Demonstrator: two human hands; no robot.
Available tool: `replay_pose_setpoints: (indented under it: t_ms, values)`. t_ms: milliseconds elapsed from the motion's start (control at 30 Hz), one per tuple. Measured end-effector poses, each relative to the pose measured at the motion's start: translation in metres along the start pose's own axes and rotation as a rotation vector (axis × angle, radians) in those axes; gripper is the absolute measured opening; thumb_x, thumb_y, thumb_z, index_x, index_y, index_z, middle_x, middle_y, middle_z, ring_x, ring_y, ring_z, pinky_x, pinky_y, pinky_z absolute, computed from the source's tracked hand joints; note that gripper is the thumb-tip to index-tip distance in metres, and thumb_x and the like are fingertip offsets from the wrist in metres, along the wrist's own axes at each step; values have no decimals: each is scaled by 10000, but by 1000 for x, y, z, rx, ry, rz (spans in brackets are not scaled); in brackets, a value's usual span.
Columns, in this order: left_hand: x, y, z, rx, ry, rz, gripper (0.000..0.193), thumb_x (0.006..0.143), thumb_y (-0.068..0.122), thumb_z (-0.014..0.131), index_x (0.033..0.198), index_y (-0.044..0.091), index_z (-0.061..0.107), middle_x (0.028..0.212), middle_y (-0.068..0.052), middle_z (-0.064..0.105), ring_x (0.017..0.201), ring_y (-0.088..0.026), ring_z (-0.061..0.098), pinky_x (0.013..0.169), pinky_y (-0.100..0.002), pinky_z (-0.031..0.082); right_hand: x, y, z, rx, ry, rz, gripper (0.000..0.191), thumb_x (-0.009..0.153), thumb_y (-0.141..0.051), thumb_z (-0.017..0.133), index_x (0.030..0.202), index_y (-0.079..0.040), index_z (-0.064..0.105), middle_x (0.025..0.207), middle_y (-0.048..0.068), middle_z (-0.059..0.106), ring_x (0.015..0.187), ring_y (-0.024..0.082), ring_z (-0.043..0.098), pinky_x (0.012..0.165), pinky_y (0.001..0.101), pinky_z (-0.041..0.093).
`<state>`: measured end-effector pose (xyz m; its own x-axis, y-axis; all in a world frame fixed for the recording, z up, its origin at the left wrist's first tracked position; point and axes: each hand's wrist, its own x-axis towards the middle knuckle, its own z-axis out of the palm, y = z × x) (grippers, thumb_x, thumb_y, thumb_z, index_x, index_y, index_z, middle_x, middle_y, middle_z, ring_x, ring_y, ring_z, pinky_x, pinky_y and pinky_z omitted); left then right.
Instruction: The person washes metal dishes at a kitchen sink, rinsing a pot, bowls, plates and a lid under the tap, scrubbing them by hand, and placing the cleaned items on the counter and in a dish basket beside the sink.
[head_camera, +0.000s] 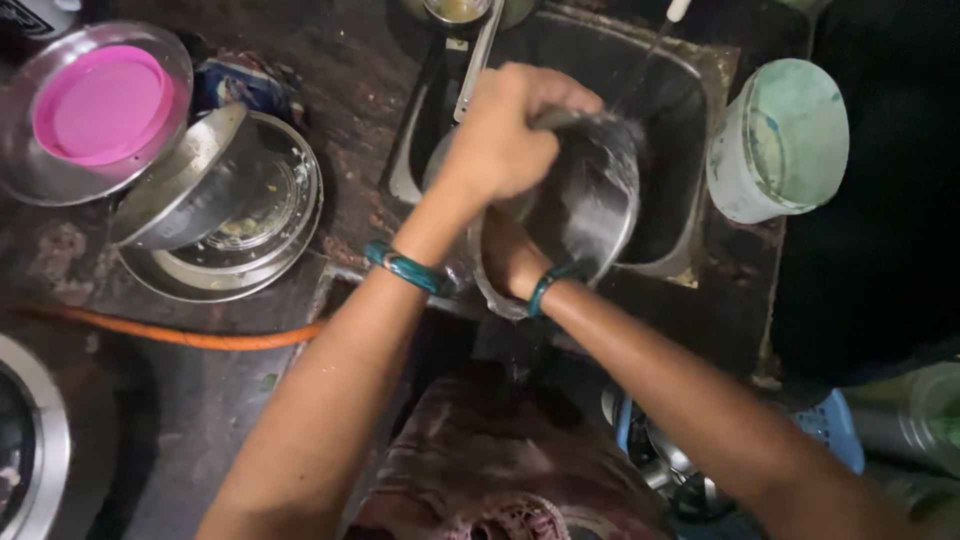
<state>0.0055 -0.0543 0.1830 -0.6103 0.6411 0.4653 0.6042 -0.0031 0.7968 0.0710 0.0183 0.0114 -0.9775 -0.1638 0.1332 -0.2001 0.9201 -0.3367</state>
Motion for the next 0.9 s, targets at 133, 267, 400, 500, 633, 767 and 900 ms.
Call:
replay_pose_setpoints:
  t_ms: [133,267,400,500,633,767,900]
  values:
    - [-1,-1,3,6,112,-125,447,686,-111,533,1019,46,788,942,-154,792,939,-239,812,860,-300,620,16,17,-18,107,35,51,407,1011,-153,485,1357,53,540,1350,297,573,1248,378,545,1073,446,393]
    - [-9,-2,5,62,129,43,457,684,-127,529,1032,17,787,1005,-173,788,1014,-265,783,921,-313,601,21,34,-36,-118,-222,308,310,1086,-340,496,1198,-134,698,1282,178,719,1249,318,670,1088,441,519]
    - [-16,-4,-6,-6,104,9,492,668,-128,487,1039,13,778,1006,-166,792,1014,-254,799,930,-310,600,24,20,-38,-162,212,-137,401,906,-278,600,1217,-34,664,1184,277,696,1103,397,688,913,494,541]
    - [-16,-4,-10,-34,133,-51,487,696,-119,492,1064,25,776,1028,-151,797,1036,-244,802,947,-305,599,28,10,-37,-24,-66,316,344,951,-334,607,1187,-95,685,1212,217,706,1168,382,653,975,484,522]
    - [-14,-2,-3,96,183,44,482,687,-123,522,1064,16,788,1047,-179,785,1052,-268,764,953,-319,587,25,18,-34,146,-26,361,382,973,-372,611,1231,-98,679,1305,189,700,1310,330,616,1096,443,490]
    - [-9,0,6,74,179,-13,490,659,-112,502,1025,27,798,1003,-168,795,1024,-233,780,935,-306,593,17,38,-28,175,13,-83,612,772,-356,761,1274,-43,606,1318,241,627,1288,378,545,1088,467,414]
    - [-4,5,6,48,151,-63,466,684,-101,506,1029,30,791,979,-149,801,953,-204,804,864,-289,599,22,39,-26,-309,-229,134,542,853,-323,686,1325,-63,636,1392,223,627,1342,353,566,1135,444,420]
